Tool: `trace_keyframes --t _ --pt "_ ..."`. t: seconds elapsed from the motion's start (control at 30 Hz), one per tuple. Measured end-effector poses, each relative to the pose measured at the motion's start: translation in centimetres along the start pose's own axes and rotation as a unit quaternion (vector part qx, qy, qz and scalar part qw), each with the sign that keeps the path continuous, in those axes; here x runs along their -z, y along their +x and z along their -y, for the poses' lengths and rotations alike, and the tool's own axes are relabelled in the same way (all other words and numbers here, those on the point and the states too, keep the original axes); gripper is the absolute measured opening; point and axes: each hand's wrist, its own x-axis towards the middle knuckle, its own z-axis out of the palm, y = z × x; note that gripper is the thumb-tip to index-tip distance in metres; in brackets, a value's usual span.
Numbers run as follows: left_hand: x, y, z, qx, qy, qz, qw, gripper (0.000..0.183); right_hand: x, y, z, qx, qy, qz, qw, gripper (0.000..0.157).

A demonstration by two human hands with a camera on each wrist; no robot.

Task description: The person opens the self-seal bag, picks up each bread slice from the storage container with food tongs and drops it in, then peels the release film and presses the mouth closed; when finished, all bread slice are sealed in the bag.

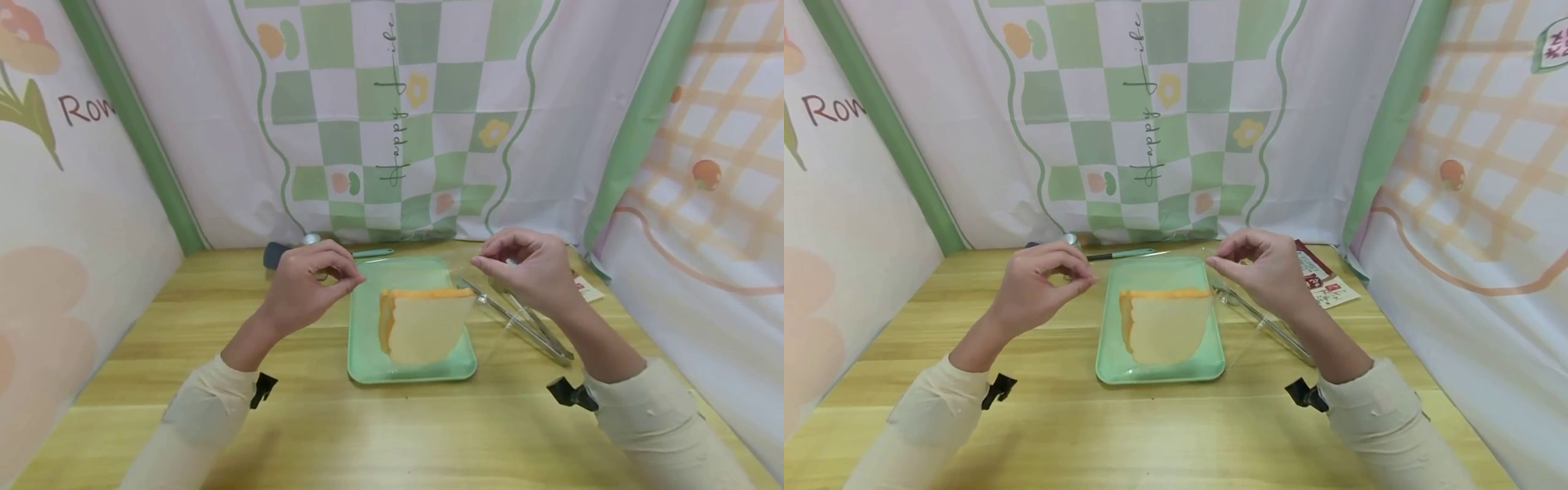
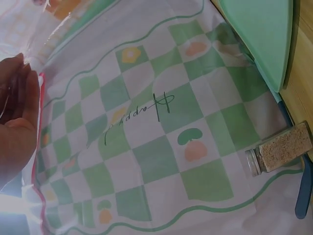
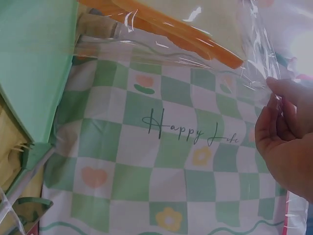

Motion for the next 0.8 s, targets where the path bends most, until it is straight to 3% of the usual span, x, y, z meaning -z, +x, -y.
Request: trace_keyframes --t 0.3,0.57,0.8 --pt "0.7 0.2 0.1 0.057 -0.073 -0.013 0.9956 0.013 0.0 0.3 0.4 0.061 0.005 0.006 0.998 0.021" --pt "0.9 -0.2 0.5 0.043 -0.077 -0.056 0.9945 0.018 -0.1 0.2 0.4 0.072 0.065 0.002 0.995 0.02" --pt "1.0 -0.8 0.6 0.038 -0.105 -0.102 0.9885 0.024 -0.8 0.2 0.4 0.058 0.123 -0.036 0.99 0.012"
